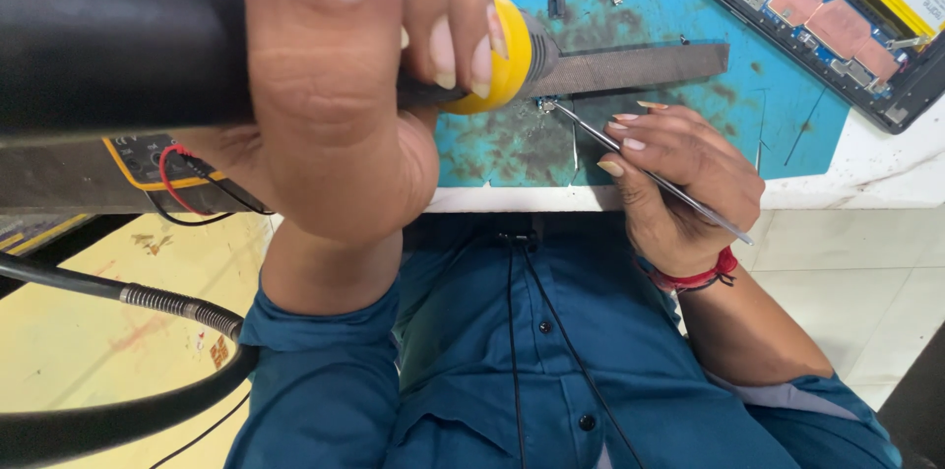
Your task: The person solders a small blue circuit board using a soldering iron and tweezers, then uses a hot air gun to reflow solder on the board. They also handle a magnifying glass and a small container of solder paste during the process.
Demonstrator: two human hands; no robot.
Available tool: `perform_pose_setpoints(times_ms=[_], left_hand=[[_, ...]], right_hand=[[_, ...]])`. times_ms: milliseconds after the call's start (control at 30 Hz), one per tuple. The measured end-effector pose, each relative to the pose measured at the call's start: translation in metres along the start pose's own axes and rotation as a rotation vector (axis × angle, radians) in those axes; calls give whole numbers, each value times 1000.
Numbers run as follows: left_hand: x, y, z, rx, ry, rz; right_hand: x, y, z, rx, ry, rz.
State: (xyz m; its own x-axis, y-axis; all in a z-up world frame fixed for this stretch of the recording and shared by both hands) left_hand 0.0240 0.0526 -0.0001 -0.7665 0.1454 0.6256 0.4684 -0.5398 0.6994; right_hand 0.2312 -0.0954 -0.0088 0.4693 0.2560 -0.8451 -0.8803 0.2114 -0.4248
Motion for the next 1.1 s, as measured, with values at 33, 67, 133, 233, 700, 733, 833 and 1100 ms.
perform_pose_setpoints(times_ms=[33,67,133,233,700,733,833,1100], left_hand=[[0,1,4,-13,13,1],[2,3,7,1,17,16],[11,13,10,30,53,101],[36,37,7,126,94,411],[126,46,-122,414,749,431],[132,40,-136,459,807,439],[148,19,-173,632,923,504],[179,-54,-163,583,731,522]], right_hand=[[0,0,0,4,-5,6],[0,-1,-1,11,-10,-3],[-2,-1,-2,23,-23,-16],[-4,0,0,15,-45,-4],[-15,2,2,18,-89,-24],[-15,2,1,21,-89,-18],[-15,2,0,12,-91,-23],[-14,4,-5,33,-109,-34]])
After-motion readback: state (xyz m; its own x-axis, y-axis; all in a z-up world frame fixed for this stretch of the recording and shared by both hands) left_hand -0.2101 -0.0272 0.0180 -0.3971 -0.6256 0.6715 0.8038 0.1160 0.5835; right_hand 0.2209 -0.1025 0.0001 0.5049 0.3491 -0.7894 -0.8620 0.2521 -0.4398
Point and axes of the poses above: each hand's wrist, its own z-axis towards the middle knuckle, its own y-axis out of the palm, x = y × z, the point moved 5 cm from there along z, towards the middle knuckle, and after that the axes turned 3 degrees about -x, right-handed, at the moved point
